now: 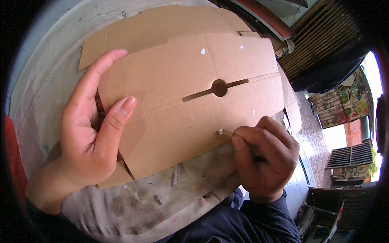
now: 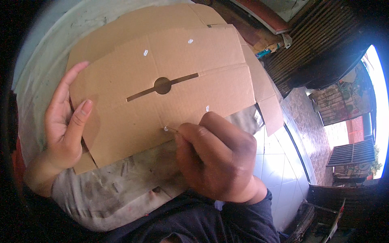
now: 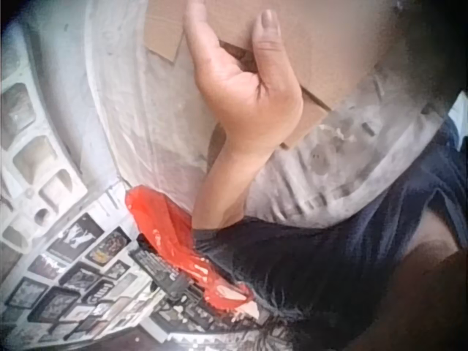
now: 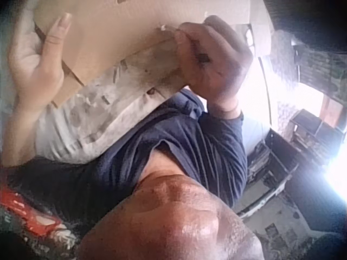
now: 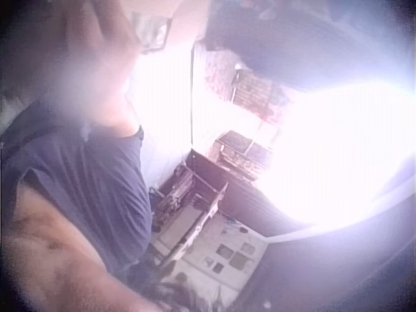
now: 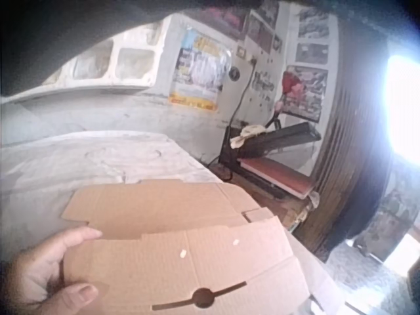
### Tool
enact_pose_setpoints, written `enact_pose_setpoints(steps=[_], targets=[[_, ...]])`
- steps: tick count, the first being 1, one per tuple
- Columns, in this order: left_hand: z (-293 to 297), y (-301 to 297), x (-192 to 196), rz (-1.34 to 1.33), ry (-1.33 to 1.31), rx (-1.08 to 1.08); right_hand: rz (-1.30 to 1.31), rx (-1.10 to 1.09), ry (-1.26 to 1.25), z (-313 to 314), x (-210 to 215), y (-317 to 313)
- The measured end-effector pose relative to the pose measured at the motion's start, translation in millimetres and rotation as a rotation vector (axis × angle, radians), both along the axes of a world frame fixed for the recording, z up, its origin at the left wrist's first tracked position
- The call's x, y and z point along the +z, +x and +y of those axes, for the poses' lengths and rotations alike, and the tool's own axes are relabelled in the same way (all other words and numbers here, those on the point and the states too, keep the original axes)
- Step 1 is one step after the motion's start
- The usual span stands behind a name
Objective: The person uses a heat gun to apply heat to a cardboard piece, then applies glue to specific areas of the cardboard. The person repeats the heating and gluing process on the same cardboard piece.
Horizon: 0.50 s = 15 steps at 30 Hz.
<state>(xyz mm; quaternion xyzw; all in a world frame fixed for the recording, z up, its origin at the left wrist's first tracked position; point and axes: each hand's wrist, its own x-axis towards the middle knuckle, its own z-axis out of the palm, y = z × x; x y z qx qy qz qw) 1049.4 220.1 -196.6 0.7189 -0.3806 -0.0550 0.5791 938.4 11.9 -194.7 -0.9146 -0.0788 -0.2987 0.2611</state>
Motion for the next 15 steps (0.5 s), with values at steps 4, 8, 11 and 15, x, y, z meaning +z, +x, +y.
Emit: enact_pose_setpoints(steps=[4, 8, 11, 15], targets=[[-14, 5, 5, -0.043, 0.0, 0.018, -0.092, -0.023, -0.029, -13, 3, 2], [-32, 15, 8, -0.042, -0.046, 0.034, -0.29, -0.119, -0.04, -34, 7, -2], [-38, 19, 7, -0.052, -0.057, 0.025, -0.419, -0.158, -0.035, -56, 13, -4], [-36, 13, 7, -0.089, -0.059, 0.046, -0.406, -0.081, 0.007, -80, 21, 4]])
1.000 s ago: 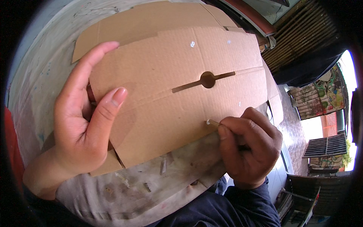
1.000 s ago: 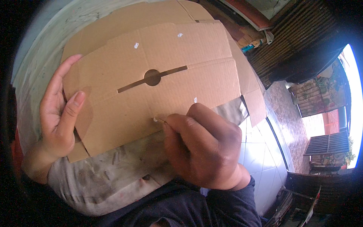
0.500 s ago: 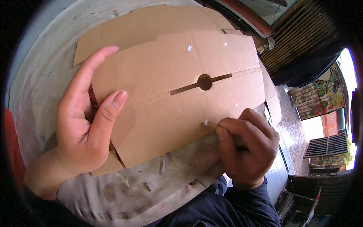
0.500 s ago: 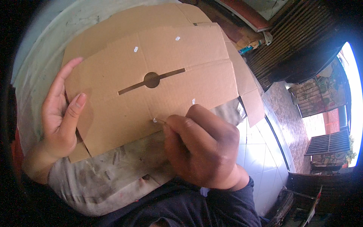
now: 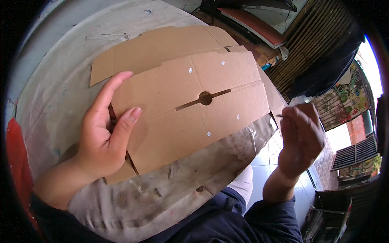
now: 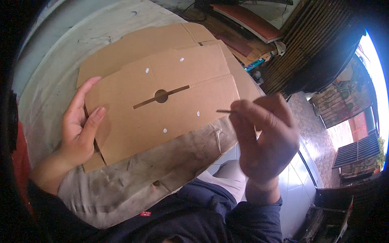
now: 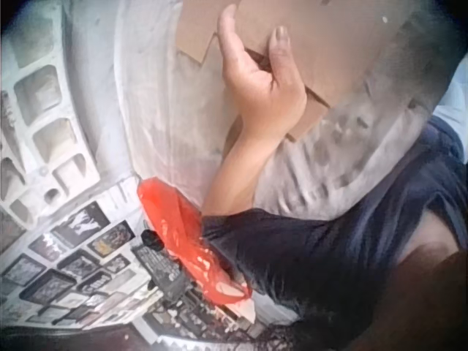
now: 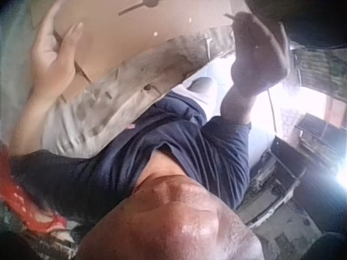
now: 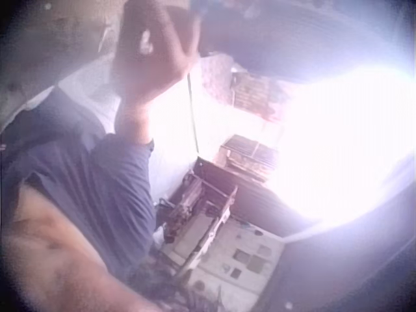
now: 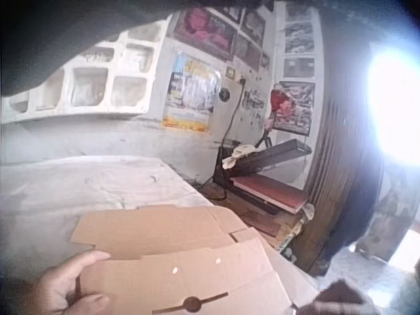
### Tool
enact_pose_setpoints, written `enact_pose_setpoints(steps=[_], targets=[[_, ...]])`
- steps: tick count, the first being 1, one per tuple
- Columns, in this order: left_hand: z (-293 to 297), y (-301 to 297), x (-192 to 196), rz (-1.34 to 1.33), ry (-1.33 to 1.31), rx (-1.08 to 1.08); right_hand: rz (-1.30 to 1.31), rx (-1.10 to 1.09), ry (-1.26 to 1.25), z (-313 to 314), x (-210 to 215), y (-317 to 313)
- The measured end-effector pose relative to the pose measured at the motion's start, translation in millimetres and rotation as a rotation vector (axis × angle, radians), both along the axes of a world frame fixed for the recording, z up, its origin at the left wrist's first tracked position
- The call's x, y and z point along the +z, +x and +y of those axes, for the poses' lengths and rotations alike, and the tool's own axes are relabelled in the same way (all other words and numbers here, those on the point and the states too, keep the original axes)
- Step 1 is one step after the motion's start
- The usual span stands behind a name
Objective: The person uses a heat gun to apply heat to a cardboard piece, then applies glue to specific areas of the cardboard. The person repeats the heating and gluing process on the same cardboard piece.
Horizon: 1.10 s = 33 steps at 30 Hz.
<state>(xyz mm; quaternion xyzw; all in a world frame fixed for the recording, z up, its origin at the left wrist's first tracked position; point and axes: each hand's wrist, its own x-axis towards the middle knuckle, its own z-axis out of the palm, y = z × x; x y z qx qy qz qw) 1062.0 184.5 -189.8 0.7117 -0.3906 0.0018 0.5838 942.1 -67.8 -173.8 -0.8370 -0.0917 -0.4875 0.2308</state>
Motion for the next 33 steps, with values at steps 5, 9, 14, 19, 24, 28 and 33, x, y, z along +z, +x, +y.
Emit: enact_pose_setpoints(steps=[5, 9, 14, 19, 24, 28, 33], targets=[[3, -3, 3, 0.081, 0.05, 0.007, 0.1, 0.181, -0.02, -16, 22, 16], [2, -1, 4, 0.081, 0.067, -0.009, 0.195, 0.258, -0.113, -21, 34, 39], [-1, -1, 2, -0.065, 0.067, 0.088, 0.166, 0.28, -0.208, -26, 36, 73], [2, -3, 4, 0.078, 0.074, 0.057, 0.193, 0.288, -0.121, -23, 29, 88], [-3, -2, 4, 0.109, 0.035, 0.051, 0.261, 0.27, -0.062, -25, 14, 91], [-3, 1, 7, 0.043, 0.154, 0.04, 0.307, 0.284, -0.101, -31, 10, 93], [-2, 1, 7, 0.032, 0.171, 0.022, 0.316, 0.293, -0.238, -33, 11, 95]])
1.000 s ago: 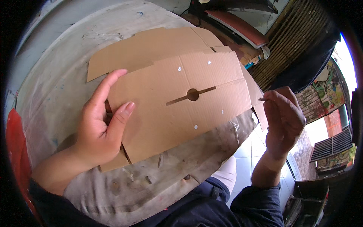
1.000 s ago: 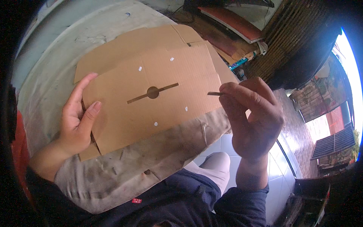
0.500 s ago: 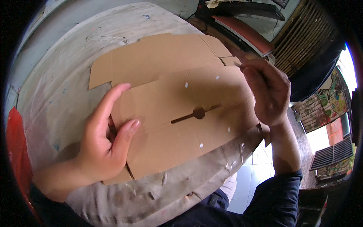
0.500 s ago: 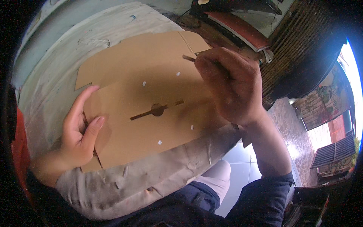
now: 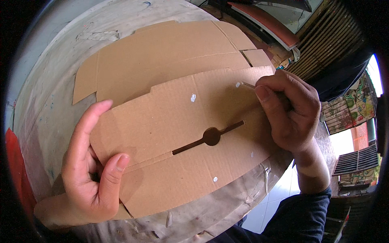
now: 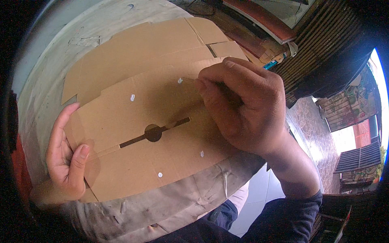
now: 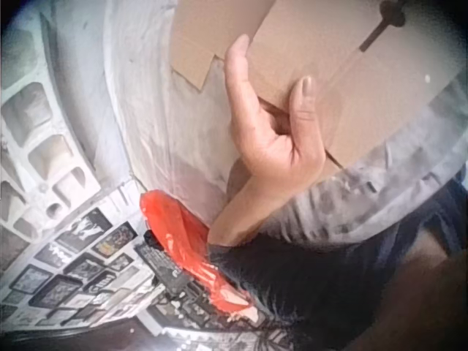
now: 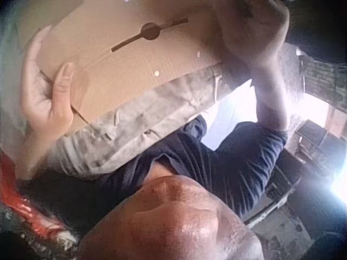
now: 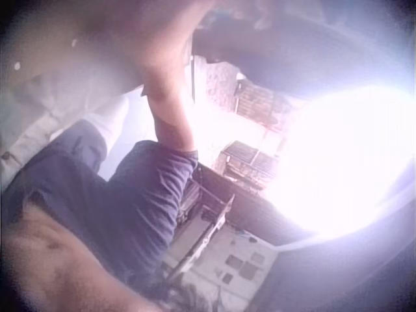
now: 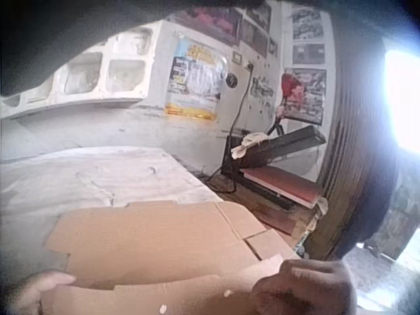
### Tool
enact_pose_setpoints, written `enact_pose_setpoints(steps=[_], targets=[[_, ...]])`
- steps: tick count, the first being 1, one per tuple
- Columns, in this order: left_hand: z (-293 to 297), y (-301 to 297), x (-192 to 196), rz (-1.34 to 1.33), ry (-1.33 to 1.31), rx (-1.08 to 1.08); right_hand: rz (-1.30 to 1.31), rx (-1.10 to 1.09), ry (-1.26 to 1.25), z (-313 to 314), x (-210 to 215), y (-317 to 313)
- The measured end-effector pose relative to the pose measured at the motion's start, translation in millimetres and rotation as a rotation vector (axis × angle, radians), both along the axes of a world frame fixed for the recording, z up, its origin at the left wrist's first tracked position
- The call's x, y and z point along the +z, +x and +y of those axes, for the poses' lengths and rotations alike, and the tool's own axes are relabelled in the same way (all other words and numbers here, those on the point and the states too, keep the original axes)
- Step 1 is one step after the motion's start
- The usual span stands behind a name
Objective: The person uses a heat gun to apply heat to a cardboard piece, then applies glue to specific areas of the cardboard. The person repeats the heating and gluing process on the same cardboard piece.
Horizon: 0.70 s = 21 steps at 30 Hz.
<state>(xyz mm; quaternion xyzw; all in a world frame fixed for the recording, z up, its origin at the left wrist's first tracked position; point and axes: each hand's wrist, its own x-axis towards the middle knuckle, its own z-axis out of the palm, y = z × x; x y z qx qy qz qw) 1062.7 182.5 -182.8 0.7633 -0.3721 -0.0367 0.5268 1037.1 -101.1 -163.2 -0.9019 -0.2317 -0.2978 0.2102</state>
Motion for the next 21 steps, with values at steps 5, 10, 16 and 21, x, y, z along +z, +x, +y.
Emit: enact_pose_setpoints(steps=[5, 10, 16, 21], targets=[[0.6, 0.1, -0.7, -0.014, -0.001, -0.001, -0.04, 0.0, -0.017, 2.1, -3.5, 0.5], [2.6, -0.2, 1.5, 0.046, 0.02, -0.024, -0.057, -0.007, -0.041, 2.1, -3.4, -1.0], [1.2, -0.8, 0.1, 0.071, 0.005, 0.007, -0.092, -0.01, -0.055, 4.3, -6.0, 2.3], [3.9, -2.7, 4.2, 0.076, 0.064, 0.007, -0.084, -0.034, -0.048, 5.5, -5.6, -1.6]])
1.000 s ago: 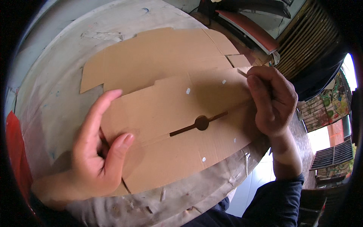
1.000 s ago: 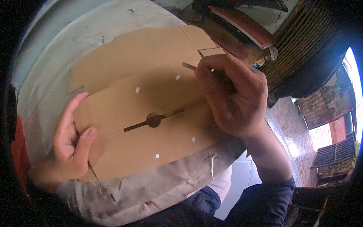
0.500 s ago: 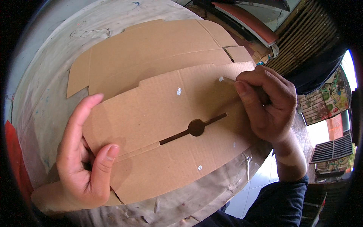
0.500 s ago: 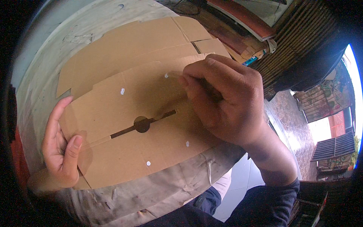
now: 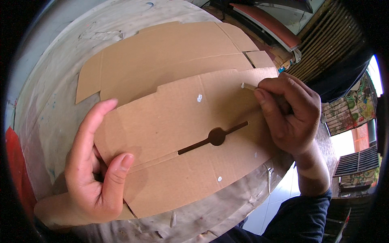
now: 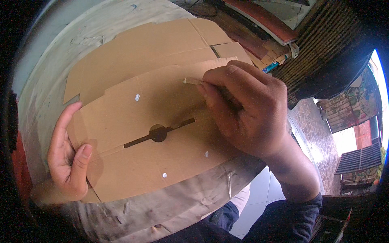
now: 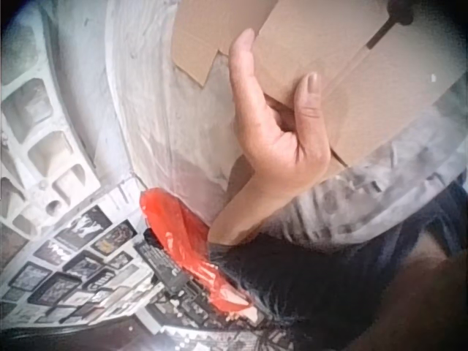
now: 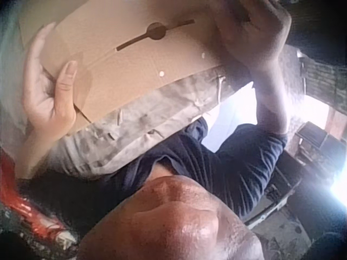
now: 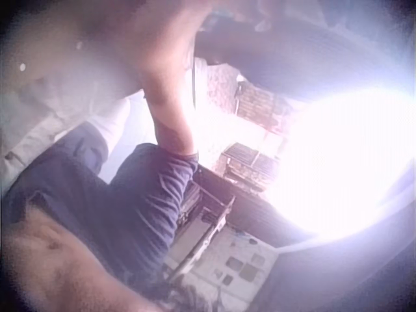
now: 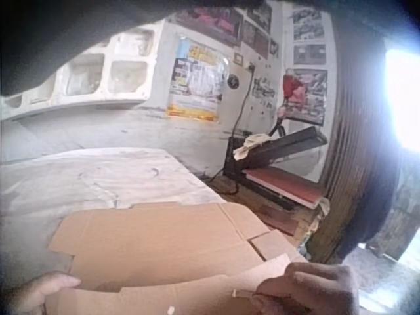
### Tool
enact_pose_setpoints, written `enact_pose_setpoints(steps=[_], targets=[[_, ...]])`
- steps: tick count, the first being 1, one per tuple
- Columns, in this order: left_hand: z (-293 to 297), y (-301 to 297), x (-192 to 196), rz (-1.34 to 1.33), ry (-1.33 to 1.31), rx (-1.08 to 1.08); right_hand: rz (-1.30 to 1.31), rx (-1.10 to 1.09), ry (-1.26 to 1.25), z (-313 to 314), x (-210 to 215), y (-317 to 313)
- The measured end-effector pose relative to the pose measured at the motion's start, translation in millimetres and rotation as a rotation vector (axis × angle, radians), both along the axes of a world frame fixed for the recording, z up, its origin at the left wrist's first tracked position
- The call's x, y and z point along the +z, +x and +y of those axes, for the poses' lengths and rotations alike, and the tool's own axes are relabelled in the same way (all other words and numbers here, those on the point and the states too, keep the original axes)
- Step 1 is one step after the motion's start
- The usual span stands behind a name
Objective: The person uses a heat gun to apply heat to a cardboard piece, then applies glue to specific areas of the cardboard. The person repeats the heating and gluing process on the same cardboard piece.
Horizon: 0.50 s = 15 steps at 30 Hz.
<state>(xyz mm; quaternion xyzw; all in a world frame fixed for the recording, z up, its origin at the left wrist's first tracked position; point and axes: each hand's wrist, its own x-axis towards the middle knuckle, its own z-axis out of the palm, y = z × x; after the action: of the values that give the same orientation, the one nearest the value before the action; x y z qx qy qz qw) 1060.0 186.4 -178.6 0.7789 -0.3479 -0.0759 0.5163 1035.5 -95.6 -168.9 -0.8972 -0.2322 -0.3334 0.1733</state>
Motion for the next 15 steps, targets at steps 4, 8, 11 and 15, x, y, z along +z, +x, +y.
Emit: enact_pose_setpoints(steps=[4, 8, 11, 15], targets=[[-0.4, 0.4, -1.3, -0.014, -0.014, -0.001, -0.041, 0.026, 0.01, -0.6, -0.7, 1.7], [-1.4, 1.3, -3.8, -0.088, -0.023, 0.001, 0.003, 0.019, 0.015, -0.8, -0.9, 0.8], [-2.7, 1.5, -4.5, -0.124, -0.029, -0.003, -0.029, 0.019, 0.009, -1.0, -0.5, 0.8], [-3.2, 1.5, -4.3, -0.106, -0.054, 0.006, 0.014, 0.022, 0.017, -0.8, 0.5, 1.1]])
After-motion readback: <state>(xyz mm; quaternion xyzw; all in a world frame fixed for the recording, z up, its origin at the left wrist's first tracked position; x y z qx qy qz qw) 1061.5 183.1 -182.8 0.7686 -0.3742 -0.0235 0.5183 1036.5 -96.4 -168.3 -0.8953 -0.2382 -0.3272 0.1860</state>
